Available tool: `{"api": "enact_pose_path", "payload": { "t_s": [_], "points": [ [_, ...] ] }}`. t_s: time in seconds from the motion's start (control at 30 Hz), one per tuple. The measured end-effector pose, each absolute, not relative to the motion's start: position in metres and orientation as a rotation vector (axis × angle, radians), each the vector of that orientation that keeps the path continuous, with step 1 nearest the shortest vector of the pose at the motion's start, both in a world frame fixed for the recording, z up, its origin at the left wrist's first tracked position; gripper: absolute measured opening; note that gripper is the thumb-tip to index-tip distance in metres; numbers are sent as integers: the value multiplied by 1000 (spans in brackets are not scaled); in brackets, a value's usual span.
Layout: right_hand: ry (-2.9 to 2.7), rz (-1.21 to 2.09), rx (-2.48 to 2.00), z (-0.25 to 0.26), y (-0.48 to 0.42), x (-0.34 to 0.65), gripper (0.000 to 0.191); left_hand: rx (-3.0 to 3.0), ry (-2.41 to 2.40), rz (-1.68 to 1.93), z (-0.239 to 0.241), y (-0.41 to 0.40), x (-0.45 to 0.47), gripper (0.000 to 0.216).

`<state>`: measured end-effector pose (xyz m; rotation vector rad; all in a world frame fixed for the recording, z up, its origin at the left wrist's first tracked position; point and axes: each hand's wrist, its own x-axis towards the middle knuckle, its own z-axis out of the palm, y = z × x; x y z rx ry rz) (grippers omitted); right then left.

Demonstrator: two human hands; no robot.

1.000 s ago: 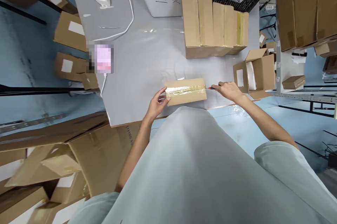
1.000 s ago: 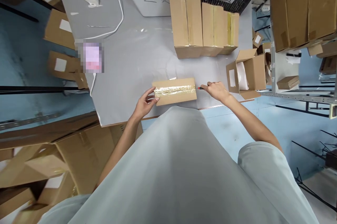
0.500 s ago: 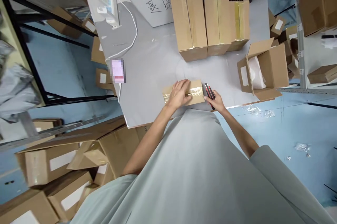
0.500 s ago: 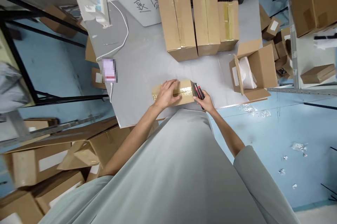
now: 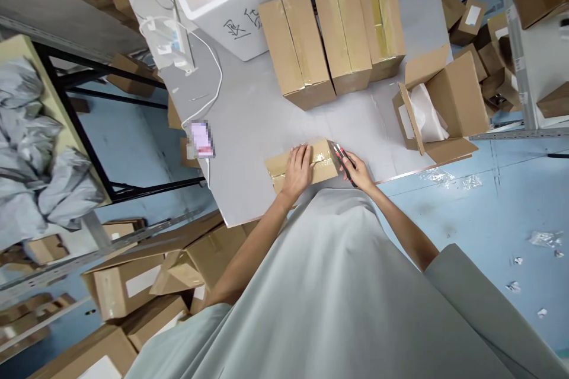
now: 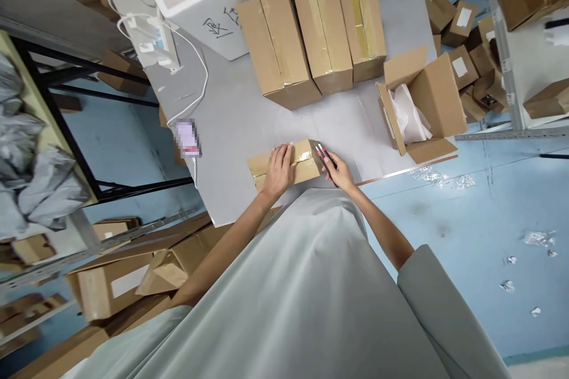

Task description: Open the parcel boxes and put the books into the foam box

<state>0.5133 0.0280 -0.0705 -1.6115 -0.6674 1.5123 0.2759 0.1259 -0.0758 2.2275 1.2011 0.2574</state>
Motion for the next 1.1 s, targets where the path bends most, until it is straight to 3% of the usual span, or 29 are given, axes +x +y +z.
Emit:
{"api": "enact_pose_path", "payload": {
  "t_s": [1.1],
  "points": [
    [-1196, 1634, -1725, -49, -4, 562, 57, 2183, 1223, 286, -85, 117, 269, 61]
  ]
}}
